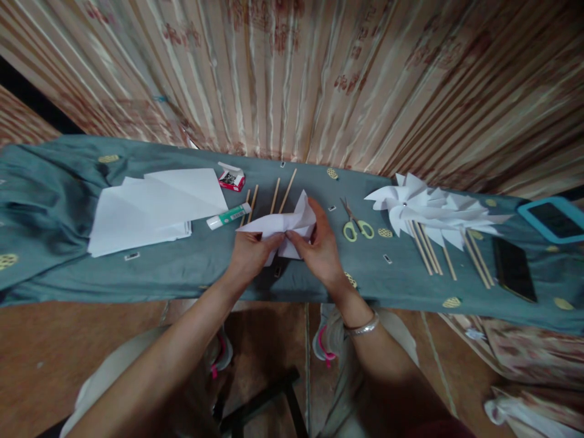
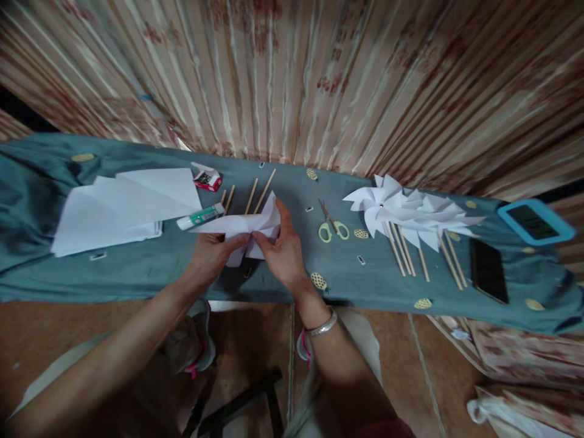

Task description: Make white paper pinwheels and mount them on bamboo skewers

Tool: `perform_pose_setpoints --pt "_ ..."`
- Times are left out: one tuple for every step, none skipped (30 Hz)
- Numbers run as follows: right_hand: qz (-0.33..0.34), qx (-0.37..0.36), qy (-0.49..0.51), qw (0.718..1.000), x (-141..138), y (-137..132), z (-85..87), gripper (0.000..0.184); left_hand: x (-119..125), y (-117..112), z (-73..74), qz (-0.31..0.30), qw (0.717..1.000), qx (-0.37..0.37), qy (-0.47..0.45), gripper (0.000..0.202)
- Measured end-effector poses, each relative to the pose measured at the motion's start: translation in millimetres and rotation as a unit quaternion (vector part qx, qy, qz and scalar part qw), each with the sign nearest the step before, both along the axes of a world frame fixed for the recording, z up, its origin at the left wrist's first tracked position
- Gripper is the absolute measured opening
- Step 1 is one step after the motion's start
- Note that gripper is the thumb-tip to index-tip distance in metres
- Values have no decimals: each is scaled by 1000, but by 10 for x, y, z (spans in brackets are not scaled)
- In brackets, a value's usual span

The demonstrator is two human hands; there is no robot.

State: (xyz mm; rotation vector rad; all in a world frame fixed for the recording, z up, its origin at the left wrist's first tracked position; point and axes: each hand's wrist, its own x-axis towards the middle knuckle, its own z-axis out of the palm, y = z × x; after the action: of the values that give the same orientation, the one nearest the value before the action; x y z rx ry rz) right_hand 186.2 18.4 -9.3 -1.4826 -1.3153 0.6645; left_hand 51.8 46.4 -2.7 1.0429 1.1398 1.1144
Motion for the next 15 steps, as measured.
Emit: perform_pose_setpoints --pt "3 0 1 1000 4 -3 -2 74 0 -1 8 -1 1000 1 -9 17" --pt "7 1 4 1000 9 -5 -7 74 -2 -3 14 -4 1000 0 -17 17" --pt "11 3 7 1000 16 -5 -17 74 -4 -3 19 -7 1000 -3 -24 16" --pt "15 5 12 1000 24 -5 -30 75 -7 -4 22 -9 999 -9 -31 15" --pt "18 9 17 1000 33 -4 -45 75 -10 -4 25 -12 999 -16 -38 13" --pt "20 13 24 999 41 -2 -60 75 -11 -4 27 -15 999 -23 -43 13" --pt "22 16 30 999 48 1 -74 75 -12 -5 28 -17 998 -29 -48 12" --pt "24 18 36 999 54 5 -86 75 -11 -5 28 -19 998 -36 -51 12" --pt "25 19 40 999 59 8 -95 75 -10 -6 27 -21 997 -44 -52 12" --pt "25 21 42 999 62 12 -101 75 -9 -7 26 -24 997 -51 -52 12" --pt "25 23 43 998 63 15 -104 75 -7 -8 23 -26 997 -56 -53 13" --pt "25 27 42 998 63 17 -104 74 -5 -8 19 -28 997 -56 -54 13" --pt "25 32 40 998 63 19 -103 74 -4 -8 14 -30 997 -52 -54 14" --pt "25 36 38 998 62 19 -99 73 -3 -6 9 -32 997 -44 -54 14" --pt "26 39 36 998 60 17 -95 73 -2 -3 3 -32 997 -36 -53 14"
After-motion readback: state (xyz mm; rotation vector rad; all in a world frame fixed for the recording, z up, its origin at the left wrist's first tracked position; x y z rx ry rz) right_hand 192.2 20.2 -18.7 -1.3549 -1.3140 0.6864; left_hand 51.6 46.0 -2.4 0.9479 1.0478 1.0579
